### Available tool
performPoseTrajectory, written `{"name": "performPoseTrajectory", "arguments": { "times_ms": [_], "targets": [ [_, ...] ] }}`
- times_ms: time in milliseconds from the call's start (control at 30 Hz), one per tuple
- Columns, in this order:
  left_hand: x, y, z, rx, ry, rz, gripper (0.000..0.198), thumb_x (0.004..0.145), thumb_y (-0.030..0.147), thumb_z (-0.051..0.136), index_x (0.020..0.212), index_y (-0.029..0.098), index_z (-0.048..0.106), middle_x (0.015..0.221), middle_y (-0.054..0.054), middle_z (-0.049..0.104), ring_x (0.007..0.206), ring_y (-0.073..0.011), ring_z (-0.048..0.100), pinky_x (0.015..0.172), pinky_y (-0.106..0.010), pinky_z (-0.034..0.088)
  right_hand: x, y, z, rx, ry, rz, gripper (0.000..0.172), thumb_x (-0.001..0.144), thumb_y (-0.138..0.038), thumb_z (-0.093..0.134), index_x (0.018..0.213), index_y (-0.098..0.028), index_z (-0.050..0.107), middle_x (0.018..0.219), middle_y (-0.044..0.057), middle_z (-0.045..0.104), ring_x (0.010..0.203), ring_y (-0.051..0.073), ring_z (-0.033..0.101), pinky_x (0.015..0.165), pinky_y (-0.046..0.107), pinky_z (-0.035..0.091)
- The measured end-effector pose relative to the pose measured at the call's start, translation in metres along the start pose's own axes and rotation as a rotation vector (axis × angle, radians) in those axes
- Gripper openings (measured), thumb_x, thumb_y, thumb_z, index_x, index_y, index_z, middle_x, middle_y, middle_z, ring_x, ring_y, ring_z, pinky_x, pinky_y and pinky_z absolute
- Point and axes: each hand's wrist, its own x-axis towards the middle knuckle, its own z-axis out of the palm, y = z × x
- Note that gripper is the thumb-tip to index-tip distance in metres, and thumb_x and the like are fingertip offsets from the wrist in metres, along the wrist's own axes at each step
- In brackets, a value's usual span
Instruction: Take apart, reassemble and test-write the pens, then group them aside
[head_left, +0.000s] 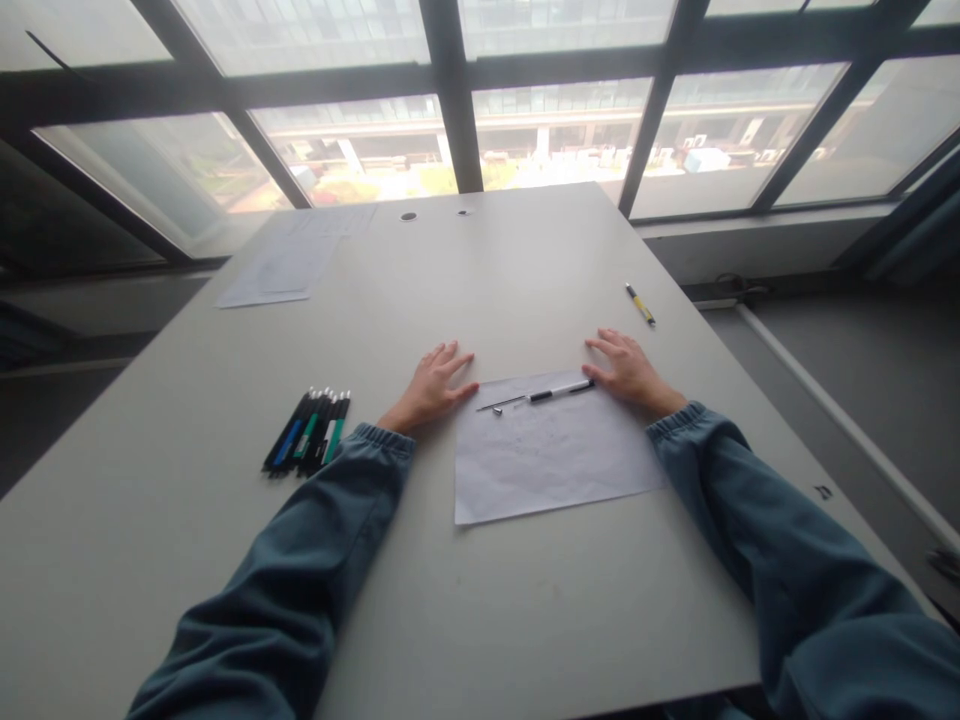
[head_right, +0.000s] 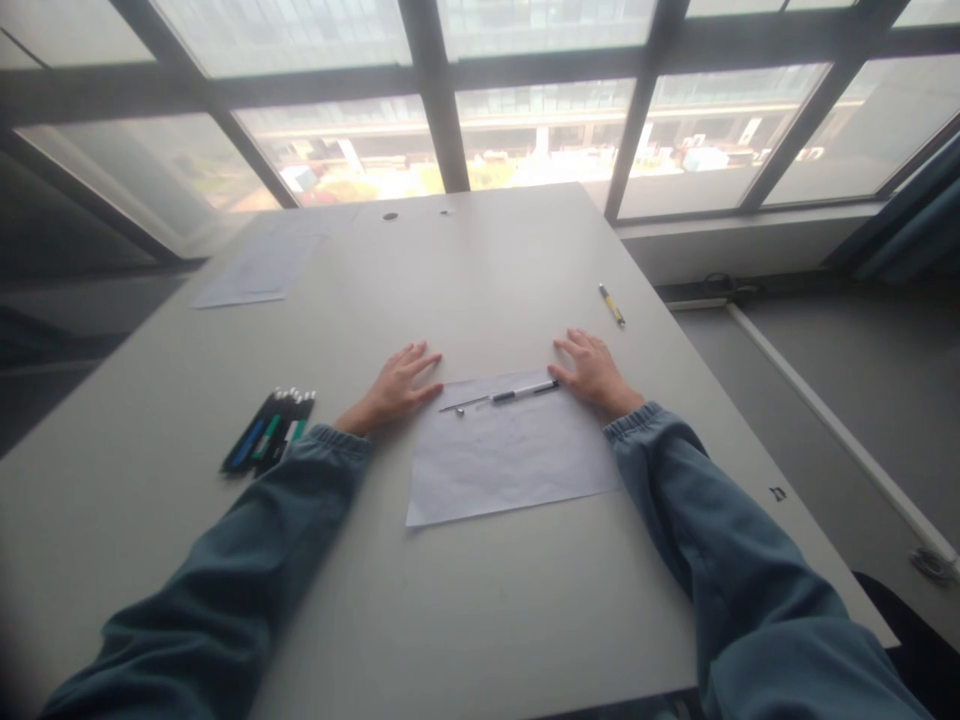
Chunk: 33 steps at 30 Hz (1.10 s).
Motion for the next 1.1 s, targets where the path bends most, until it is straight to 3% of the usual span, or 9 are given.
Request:
{"name": "performPoseTrajectory", "arguments": {
  "times_ms": [367,900,1100],
  "targets": [
    [0.0040,0.0007,0.0095,0.022,0.145,0.010,0.049,0.099,0.051,0.046,0.138,0.025,0.061,0.156,-0.010,0.047,0.147,-0.0298,0.039,0.123,-0.047,0.029,0.0036,-0.0004,0.0035,0.036,0.095,0.045,0.042,0.095,-0.043,0.055,0.125,-0.017,0.068,0.145,0.017,0.058,0.136,0.033,0.051,0.116,0.052,0.036],
    [0.0019,0.0019,0.0083,0.029,0.150,0.033,0.052,0.093,0.051,0.056,0.138,0.024,0.060,0.156,-0.012,0.046,0.147,-0.0346,0.038,0.122,-0.053,0.030,0.0048,-0.0022,0.0036,0.031,0.105,0.060,0.041,0.093,-0.043,0.059,0.124,-0.017,0.068,0.145,0.017,0.058,0.135,0.034,0.052,0.116,0.053,0.037],
    [0.0031,0.0020,0.0088,-0.072,0.286,0.070,0.043,0.096,0.044,0.055,0.133,0.023,0.062,0.148,-0.011,0.053,0.137,-0.0299,0.048,0.117,-0.050,0.038,0.0049,-0.0030,0.0043,0.059,0.121,0.067,0.042,0.095,-0.043,0.055,0.126,-0.017,0.067,0.144,0.017,0.059,0.135,0.034,0.052,0.115,0.054,0.038]
  ]
}}
